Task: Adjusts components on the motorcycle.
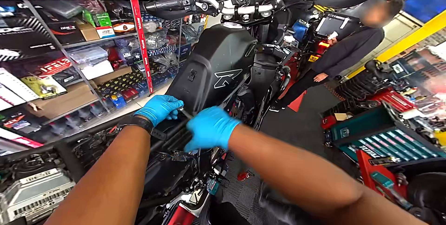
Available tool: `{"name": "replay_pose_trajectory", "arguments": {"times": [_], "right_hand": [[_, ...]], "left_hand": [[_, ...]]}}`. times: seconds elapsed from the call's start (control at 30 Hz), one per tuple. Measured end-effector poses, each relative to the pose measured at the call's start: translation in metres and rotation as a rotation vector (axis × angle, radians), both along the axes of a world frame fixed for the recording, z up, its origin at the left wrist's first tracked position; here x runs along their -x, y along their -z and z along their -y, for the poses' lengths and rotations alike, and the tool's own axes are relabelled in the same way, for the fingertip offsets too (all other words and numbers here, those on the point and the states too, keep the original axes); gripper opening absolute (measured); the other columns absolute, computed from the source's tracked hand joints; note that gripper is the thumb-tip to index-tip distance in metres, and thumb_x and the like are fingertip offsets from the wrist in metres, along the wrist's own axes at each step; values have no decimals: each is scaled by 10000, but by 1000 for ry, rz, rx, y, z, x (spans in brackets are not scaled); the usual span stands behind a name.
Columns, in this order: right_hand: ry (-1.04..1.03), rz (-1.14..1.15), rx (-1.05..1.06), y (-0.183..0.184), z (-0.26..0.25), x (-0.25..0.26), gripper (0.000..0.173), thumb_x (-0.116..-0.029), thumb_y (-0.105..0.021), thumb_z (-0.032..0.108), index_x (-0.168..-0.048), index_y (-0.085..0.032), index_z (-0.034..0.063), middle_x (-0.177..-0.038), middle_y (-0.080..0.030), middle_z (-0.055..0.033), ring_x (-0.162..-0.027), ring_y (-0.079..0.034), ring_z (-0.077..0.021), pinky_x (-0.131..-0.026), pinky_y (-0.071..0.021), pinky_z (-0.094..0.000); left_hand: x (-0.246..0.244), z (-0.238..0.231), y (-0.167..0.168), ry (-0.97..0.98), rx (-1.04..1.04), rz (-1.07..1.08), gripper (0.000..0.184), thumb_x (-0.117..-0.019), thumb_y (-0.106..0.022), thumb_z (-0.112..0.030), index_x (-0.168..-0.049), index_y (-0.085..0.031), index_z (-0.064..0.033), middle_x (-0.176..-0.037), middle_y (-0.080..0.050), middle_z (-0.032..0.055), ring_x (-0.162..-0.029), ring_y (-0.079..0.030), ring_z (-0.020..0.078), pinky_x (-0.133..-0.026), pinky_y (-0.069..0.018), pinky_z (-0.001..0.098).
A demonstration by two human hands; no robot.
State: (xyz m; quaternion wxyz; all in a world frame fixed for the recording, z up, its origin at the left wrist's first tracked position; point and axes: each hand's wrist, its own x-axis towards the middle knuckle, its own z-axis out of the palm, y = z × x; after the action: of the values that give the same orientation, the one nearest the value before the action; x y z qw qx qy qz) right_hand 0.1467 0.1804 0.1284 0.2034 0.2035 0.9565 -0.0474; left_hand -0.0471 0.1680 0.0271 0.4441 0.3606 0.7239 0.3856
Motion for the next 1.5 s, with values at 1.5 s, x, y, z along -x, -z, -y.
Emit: {"name": "replay_pose_trajectory", "arguments": {"times": [1.5], "right_hand": [[87,-93,369,9,32,15,573,-963,-562,668,-1090,-735,137,-1000,-725,-73,-983,-687,-255,-850,-535,-557]], "left_hand": [[0,3,1,25,-14,-10,278,-1045,-621,-308,-1059,-735,-54,-744,-688,58,-619,-645,134,-627,-569,321]]}}
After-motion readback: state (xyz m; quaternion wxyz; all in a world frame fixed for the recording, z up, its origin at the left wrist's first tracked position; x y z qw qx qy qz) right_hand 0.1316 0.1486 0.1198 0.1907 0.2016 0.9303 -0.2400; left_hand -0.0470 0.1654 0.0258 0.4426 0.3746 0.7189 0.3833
